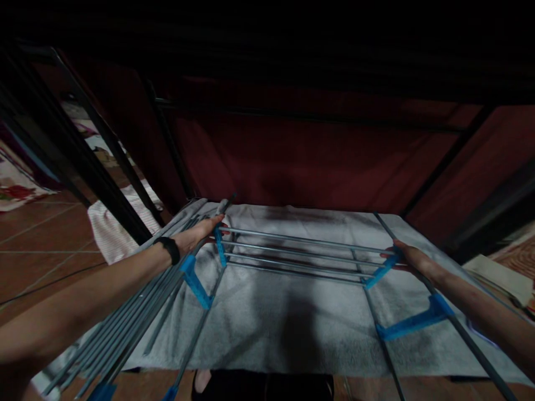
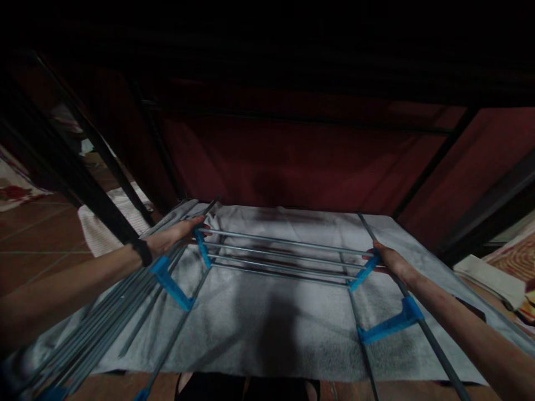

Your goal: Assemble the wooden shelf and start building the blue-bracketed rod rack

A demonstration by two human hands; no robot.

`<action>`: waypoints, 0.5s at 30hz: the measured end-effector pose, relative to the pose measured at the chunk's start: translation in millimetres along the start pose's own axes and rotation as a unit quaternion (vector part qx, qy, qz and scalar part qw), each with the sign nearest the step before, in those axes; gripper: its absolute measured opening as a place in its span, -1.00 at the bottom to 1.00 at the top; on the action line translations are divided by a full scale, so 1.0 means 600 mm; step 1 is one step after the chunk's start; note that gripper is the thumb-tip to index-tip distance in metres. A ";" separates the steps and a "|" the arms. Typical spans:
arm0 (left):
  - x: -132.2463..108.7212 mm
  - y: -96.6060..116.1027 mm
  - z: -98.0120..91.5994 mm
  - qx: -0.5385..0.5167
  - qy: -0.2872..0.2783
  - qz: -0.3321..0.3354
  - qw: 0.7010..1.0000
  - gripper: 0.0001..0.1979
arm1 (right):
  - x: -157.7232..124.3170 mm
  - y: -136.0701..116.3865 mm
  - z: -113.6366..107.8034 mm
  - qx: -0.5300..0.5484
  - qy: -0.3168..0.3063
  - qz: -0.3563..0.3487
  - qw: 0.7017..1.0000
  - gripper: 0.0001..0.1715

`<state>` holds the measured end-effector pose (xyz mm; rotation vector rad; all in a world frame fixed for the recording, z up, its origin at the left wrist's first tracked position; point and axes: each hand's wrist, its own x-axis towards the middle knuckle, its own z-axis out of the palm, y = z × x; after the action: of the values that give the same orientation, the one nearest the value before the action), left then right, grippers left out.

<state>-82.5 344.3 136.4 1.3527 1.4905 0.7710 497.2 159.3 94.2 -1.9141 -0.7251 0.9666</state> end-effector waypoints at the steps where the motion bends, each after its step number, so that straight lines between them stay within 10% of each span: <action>1: 0.001 -0.001 -0.002 -0.024 -0.035 -0.012 0.999 -0.52 | 0.002 0.001 -0.001 -0.001 -0.003 0.001 1.000 -0.65; 15: 0.004 0.003 0.000 0.045 -0.039 -0.016 0.998 -0.50 | 0.018 0.016 -0.012 -0.002 -0.009 -0.007 1.000 -0.60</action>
<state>-81.8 346.7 137.3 1.4076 1.4970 0.6308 510.2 159.7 84.4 -1.9037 -0.7500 0.9749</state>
